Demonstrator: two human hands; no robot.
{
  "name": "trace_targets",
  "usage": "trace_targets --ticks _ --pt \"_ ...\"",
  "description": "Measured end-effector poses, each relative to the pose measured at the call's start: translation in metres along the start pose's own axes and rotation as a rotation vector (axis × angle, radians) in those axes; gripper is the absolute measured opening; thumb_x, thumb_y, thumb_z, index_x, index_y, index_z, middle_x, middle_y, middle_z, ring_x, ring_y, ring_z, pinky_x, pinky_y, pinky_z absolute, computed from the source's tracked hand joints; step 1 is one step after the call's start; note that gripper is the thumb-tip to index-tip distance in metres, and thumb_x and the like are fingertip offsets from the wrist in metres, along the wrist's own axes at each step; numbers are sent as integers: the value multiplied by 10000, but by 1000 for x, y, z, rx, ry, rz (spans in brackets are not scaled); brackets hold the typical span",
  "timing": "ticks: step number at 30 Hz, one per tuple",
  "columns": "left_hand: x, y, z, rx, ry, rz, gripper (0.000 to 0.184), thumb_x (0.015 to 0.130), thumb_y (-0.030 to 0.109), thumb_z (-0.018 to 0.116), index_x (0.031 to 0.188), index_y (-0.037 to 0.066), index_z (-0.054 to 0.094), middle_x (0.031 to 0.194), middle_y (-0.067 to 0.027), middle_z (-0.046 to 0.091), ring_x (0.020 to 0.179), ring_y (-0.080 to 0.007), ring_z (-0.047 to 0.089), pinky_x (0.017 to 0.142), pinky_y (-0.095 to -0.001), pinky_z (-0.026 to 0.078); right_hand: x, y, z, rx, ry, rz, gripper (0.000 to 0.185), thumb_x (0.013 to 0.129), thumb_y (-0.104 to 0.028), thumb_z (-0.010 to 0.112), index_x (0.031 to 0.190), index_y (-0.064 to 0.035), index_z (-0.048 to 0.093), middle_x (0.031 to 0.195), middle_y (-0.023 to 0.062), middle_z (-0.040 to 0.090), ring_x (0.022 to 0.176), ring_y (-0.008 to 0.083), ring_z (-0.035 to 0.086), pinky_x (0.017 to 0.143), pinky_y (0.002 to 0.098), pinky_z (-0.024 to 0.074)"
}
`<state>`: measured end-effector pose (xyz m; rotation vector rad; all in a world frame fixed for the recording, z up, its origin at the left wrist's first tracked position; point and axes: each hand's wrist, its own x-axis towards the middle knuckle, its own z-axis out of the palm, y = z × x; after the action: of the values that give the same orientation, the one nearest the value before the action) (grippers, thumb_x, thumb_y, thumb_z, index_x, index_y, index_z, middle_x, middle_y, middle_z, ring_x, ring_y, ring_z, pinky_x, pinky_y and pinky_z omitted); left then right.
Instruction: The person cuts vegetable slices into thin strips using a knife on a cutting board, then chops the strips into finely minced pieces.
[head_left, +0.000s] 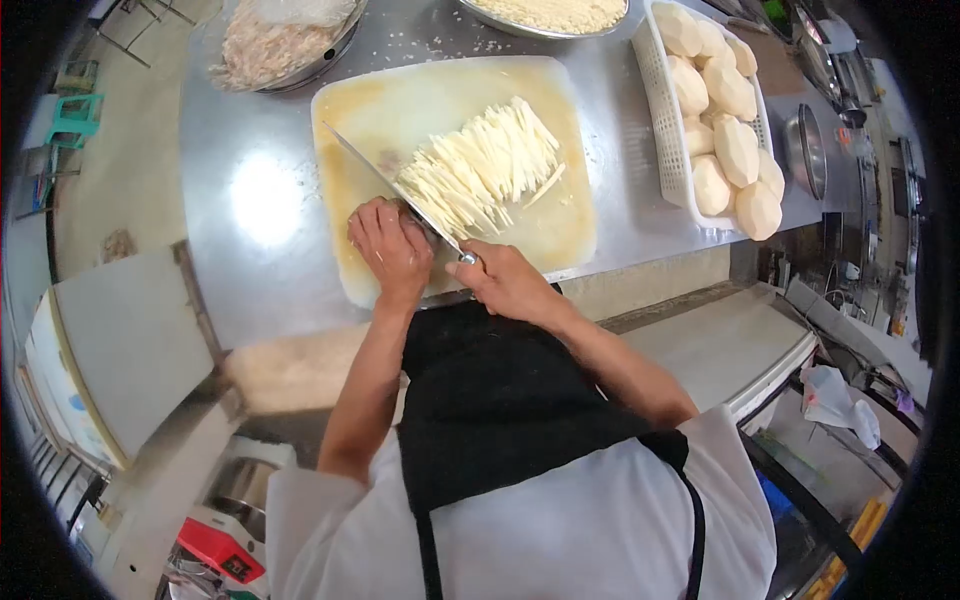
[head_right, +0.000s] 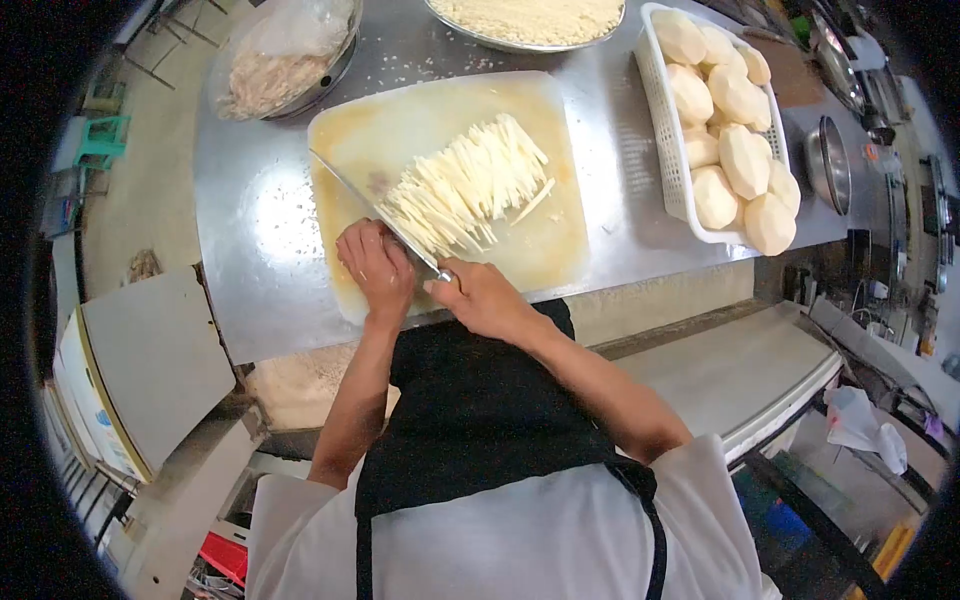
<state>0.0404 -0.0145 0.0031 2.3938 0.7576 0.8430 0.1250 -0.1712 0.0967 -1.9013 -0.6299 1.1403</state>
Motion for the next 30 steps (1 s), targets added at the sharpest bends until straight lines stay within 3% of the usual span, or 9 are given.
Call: trace_targets --ticks 3,6,9,12,21,24,27,30 --pt "2 4 -2 -52 44 -29 226 877 20 588 1100 34 624 1074 -174 566 1040 -392 506 924 -514 381 1 5 1 -73 24 -61 407 1048 -321 633 1167 68 651 629 87 611 503 156 587 526 349 489" --pt "-1 12 -33 8 32 40 147 971 52 592 1098 27 662 1036 -171 590 1001 -380 540 916 -496 411 2 8 3 -56 29 39 484 1009 -388 643 1173 66 673 831 301 684 796 461 682 764 490 535" --pt "-7 13 -57 -14 -233 18 156 993 78 612 1127 54 687 1025 -159 593 967 -367 566 860 -489 438 1 -21 -11 100 -119 324 472 1014 -381 636 1142 73 659 787 290 657 740 444 642 750 493 521" --pt "-1 11 -61 30 -369 5 227 941 14 620 1157 56 678 1011 -153 576 952 -365 586 810 -477 466 -8 -21 -11 -12 -95 157 453 1023 -366 627 1108 79 637 751 276 632 695 423 602 728 480 508" --pt "0 11 -63 80 -398 4 333 853 -32 610 1177 38 645 1004 -166 541 951 -388 590 799 -496 489 -38 -43 -6 -80 -47 95 417 1035 -330 613 1056 87 617 747 283 633 698 419 625 718 477 504" --pt "2 11 -63 69 -388 27 277 893 -13 609 1166 22 640 995 -173 537 941 -387 588 794 -501 484 -1 -15 7 -98 -28 16 437 1040 -328 607 1116 102 624 755 289 640 718 431 650 727 475 512" --pt "0 4 -60 43 -378 18 317 897 31 623 1202 100 671 990 -124 536 969 -345 588 765 -491 446 -7 -32 1 -65 -91 147 438 1043 -321 601 1142 105 621 774 298 647 742 439 668 739 492 515" --pt "3 6 -64 48 -368 57 145 981 55 601 1117 15 626 985 -174 534 931 -395 580 776 -509 464 -35 -52 1 -26 -44 89 421 1041 -314 595 1133 96 620 800 314 650 777 452 686 763 508 518"
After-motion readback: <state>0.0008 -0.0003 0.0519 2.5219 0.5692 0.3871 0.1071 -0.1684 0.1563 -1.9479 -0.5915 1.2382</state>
